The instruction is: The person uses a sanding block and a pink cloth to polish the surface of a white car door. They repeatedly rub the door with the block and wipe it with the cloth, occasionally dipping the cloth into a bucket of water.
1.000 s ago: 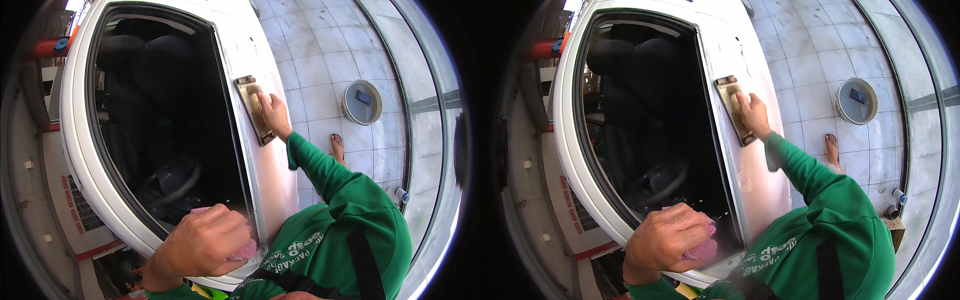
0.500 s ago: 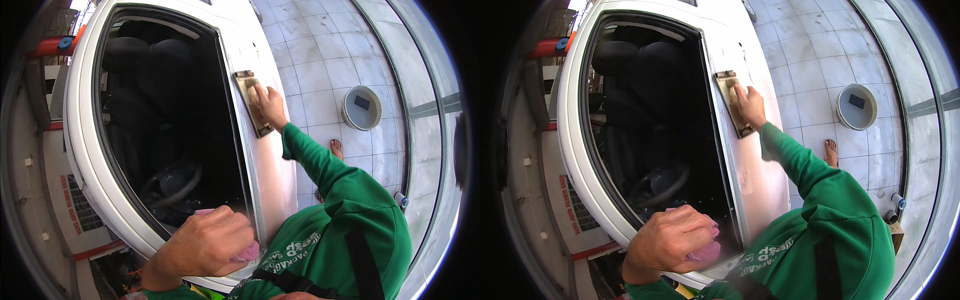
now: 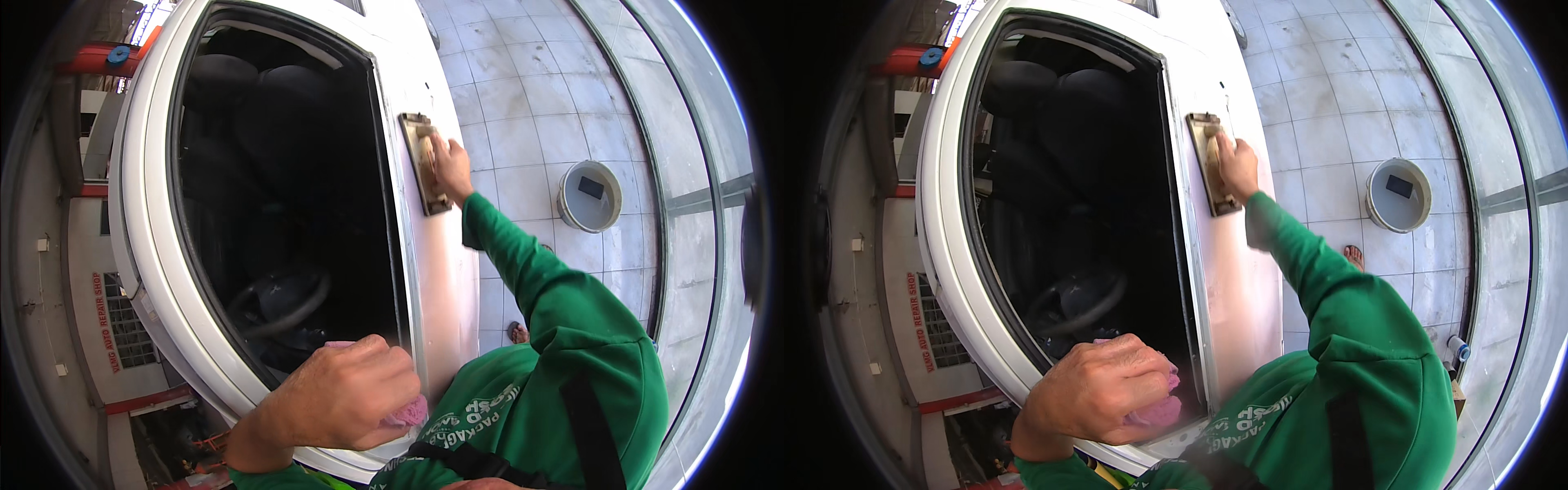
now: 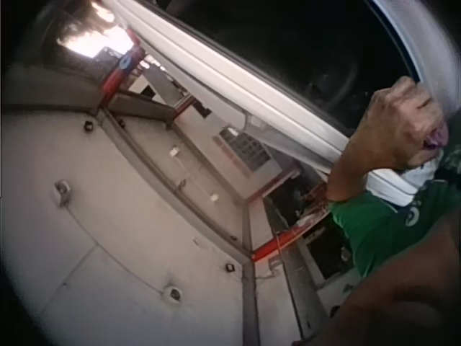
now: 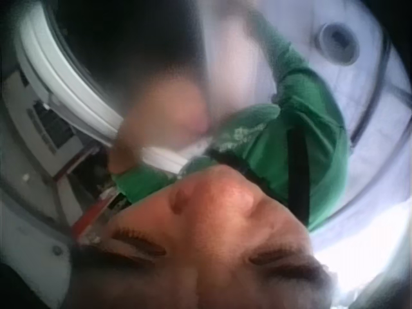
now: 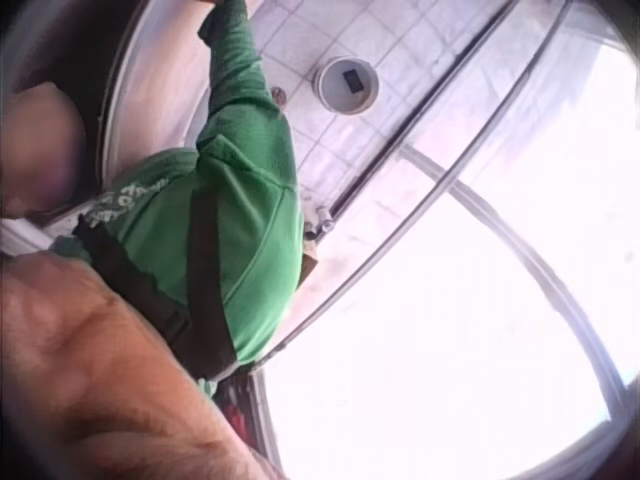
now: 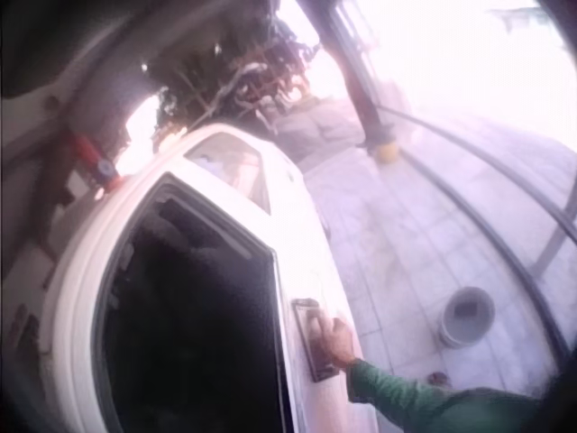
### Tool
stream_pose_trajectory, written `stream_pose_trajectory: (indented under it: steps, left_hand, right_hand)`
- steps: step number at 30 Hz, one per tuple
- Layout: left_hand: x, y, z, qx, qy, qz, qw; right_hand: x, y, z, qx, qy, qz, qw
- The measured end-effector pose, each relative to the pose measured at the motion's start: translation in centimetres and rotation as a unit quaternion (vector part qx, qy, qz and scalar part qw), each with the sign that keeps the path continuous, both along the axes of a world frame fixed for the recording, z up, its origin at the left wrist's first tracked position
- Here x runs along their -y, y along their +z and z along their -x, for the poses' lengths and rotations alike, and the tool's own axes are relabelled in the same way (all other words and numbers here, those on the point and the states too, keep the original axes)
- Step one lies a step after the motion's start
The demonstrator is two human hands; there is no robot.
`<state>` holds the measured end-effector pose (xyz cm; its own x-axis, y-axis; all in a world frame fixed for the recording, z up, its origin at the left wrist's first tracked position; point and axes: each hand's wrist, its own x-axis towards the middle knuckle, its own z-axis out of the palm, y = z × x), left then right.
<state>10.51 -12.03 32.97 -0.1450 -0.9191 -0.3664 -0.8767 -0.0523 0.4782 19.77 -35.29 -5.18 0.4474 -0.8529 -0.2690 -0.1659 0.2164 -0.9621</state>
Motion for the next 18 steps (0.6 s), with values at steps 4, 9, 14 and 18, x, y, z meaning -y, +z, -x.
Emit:
stream_pose_trajectory:
  steps: [4,9,14,18]
  left_hand:
    - [0.0,0.0,0.0,0.015,0.010,0.000,1.000]
    - [-0.3,-0.2,0.0,0.014,0.010,0.010,1.000]
    - [-0.2,-0.1,-0.8,0.010,0.016,-0.012,1.000]
    - [0.0,-0.3,-0.7,0.009,0.006,-0.024,1.000]
  right_hand:
    - [6.6,0.8,-4.0,0.127,0.017,-0.183,0.975]
    - [-5.6,-0.6,6.3,0.347,0.048,-0.402,0.846]
    - [-4.0,0.8,2.8,0.332,0.002,-0.370,0.868]
    - [6.2,2.8,-5.6,0.302,0.009,-0.194,0.933]
